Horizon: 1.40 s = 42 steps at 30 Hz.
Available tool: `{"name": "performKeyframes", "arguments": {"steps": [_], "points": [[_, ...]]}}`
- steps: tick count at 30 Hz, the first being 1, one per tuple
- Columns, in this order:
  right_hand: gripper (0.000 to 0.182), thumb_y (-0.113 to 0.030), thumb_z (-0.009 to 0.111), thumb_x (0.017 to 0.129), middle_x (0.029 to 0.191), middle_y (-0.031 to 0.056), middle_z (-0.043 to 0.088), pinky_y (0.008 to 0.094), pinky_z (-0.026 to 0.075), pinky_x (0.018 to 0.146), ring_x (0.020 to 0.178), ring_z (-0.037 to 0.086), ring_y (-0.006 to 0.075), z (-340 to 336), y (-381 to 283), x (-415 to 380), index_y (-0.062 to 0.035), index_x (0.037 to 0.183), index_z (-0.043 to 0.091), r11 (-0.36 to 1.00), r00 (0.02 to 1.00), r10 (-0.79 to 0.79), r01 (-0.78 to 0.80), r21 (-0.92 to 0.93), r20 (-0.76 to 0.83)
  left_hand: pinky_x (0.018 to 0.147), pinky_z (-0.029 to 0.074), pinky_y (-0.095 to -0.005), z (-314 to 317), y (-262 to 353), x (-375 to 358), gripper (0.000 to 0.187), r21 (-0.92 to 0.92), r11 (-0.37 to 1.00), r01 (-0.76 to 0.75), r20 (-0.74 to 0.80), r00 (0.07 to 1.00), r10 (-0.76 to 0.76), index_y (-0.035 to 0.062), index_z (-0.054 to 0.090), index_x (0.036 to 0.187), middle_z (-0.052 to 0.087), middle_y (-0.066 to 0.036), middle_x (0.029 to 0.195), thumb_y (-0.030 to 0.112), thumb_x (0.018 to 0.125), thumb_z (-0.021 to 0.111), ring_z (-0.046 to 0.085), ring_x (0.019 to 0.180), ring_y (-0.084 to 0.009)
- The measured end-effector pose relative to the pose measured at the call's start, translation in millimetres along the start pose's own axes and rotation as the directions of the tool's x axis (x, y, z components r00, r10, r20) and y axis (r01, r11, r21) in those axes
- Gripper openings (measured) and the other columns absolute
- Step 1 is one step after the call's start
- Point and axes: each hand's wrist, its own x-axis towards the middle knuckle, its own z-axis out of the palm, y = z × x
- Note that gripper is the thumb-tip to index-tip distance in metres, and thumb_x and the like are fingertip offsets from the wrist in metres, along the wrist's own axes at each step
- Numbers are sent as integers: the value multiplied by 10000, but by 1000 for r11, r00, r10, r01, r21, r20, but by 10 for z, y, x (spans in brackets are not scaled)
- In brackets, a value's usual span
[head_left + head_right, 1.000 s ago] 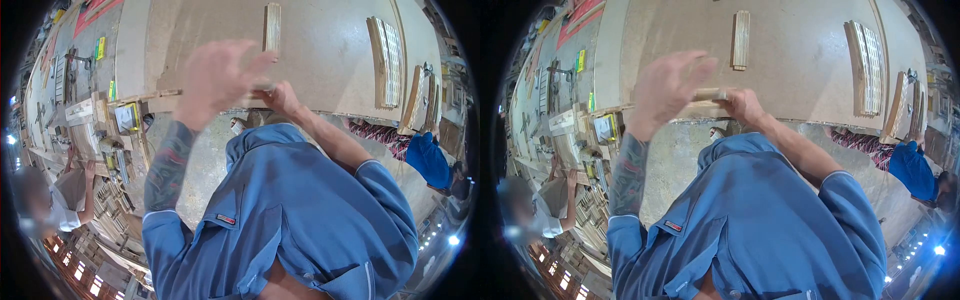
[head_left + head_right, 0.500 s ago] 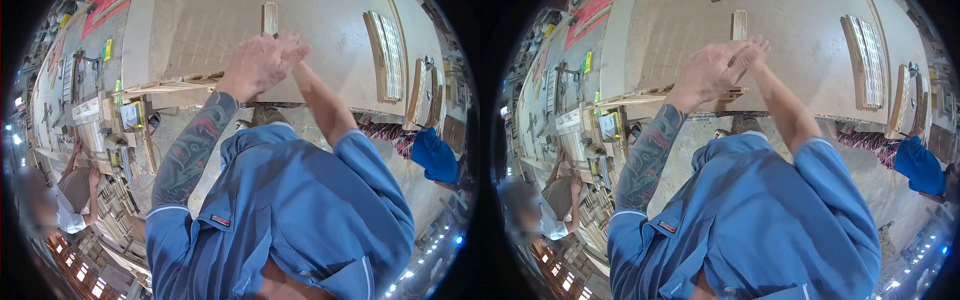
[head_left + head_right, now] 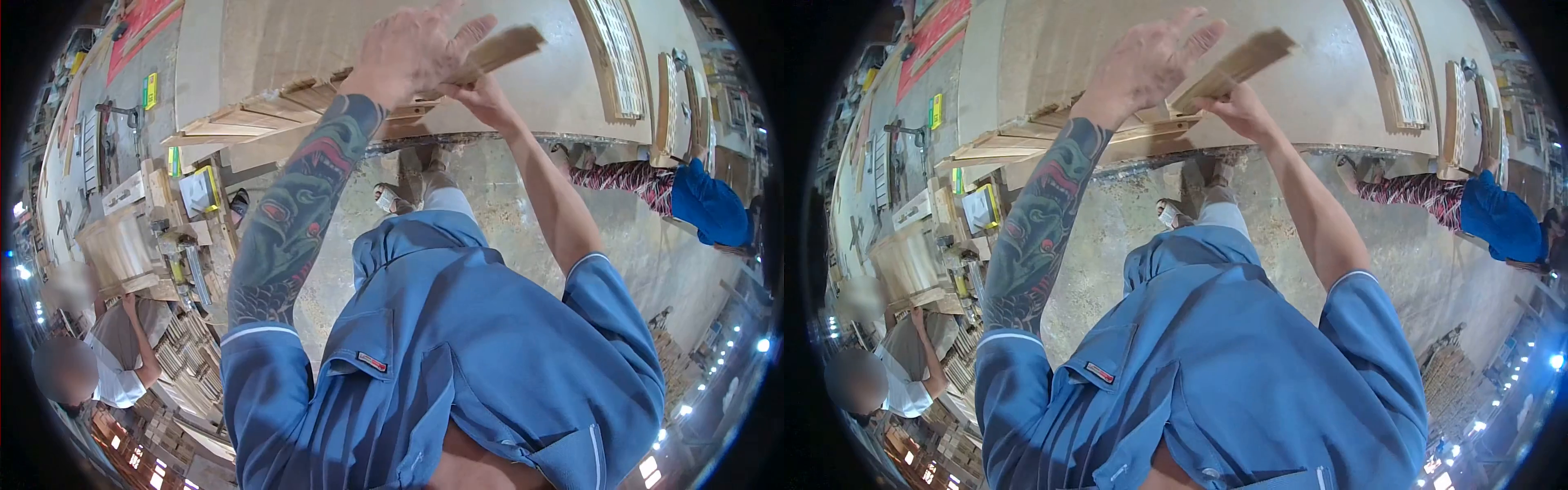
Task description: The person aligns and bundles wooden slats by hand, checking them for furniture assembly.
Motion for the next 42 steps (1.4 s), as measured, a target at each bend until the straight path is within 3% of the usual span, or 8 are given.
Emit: {"name": "performKeyframes", "arguments": {"steps": [15, 20, 22, 23, 28, 30, 40, 42], "points": [[190, -263, 705, 835, 858, 99, 664, 448, 448, 772, 831, 636, 309, 119, 299, 87, -116, 952, 673, 715, 924, -331, 379, -587, 193, 965, 468, -422, -107, 69, -84, 525, 141, 982, -130, -237, 958, 160, 123, 564, 1341, 649, -174, 1218, 498, 990, 459, 600, 1123, -350], [269, -158, 685, 813, 1062, 109, 645, 465, 495, 844, 981, 620, 319, 207, 590, 108, -107, 1075, 649, 773, 959, -198, 279, -571, 200, 875, 491, -371, -242, 15, -986, 389, -182, 983, -19, -879, 451, -154, 62, 558, 1291, 590, -110, 1224, 329, 1026, 455, 587, 1028, -237], [294, -77, 647, 827, 1061, 107, 642, 422, 522, 794, 987, 625, 313, 160, 342, 129, -117, 1119, 654, 711, 935, -240, 353, -608, 262, 865, 489, -440, -305, -10, -1534, 535, -832, 555, 11, -539, 223, -812, 89, 456, 1377, 544, -127, 1222, 479, 1011, 449, 567, 988, -285], [294, -77, 647, 827, 1061, 107, 642, 422, 522, 794, 987, 625, 313, 146, 234, 229, -117, 1119, 654, 709, 926, -264, 376, -596, 270, 884, 484, -471, -328, 36, -1712, 633, -952, 270, -143, -300, 276, -913, 98, 414, 1403, 540, -140, 1227, 568, 979, 440, 559, 1027, -304], [444, 20, 581, 843, 1274, 133, 599, 411, 542, 858, 1088, 625, 323, 320, -4, 681, -150, 1253, 609, 725, 900, -430, 395, -564, 78, 1058, 352, -636, 66, -289, -2241, 969, -766, -586, -265, 306, 651, -695, 127, 173, 1536, 336, -253, 1471, 760, 861, 463, 393, 1291, -495], [521, -17, 614, 848, 1405, 148, 521, 410, 545, 874, 1118, 624, 326, 403, 91, 709, -168, 1343, 555, 752, 924, -382, 292, -591, -30, 1143, 275, -616, 379, -488, -2072, 942, -646, -681, -345, 548, 412, -728, 92, 125, 1542, 217, -280, 1535, 675, 904, 498, 224, 1430, -468], [510, -175, 598, 928, 1502, 205, 393, 475, 321, 1126, 1396, 348, 391, 348, 734, -583, -119, 1421, 481, 626, 919, 27, -322, -710, -393, 1030, 454, -490, 546, -3374, -384, 830, -696, -708, -116, 523, 594, -611, 26, 279, 1474, 471, -268, 1331, 587, 925, 552, 534, 1174, -386], [534, -203, 596, 932, 1520, 202, 370, 496, 301, 1135, 1409, 325, 402, 419, 766, -606, -134, 1443, 460, 598, 902, 58, -375, -709, -428, 924, 512, -456, 232, -3658, -17, 733, -936, -322, 139, 343, 557, -756, 21, 391, 1406, 601, -245, 1149, 553, 931, 557, 630, 989, -344]]}}
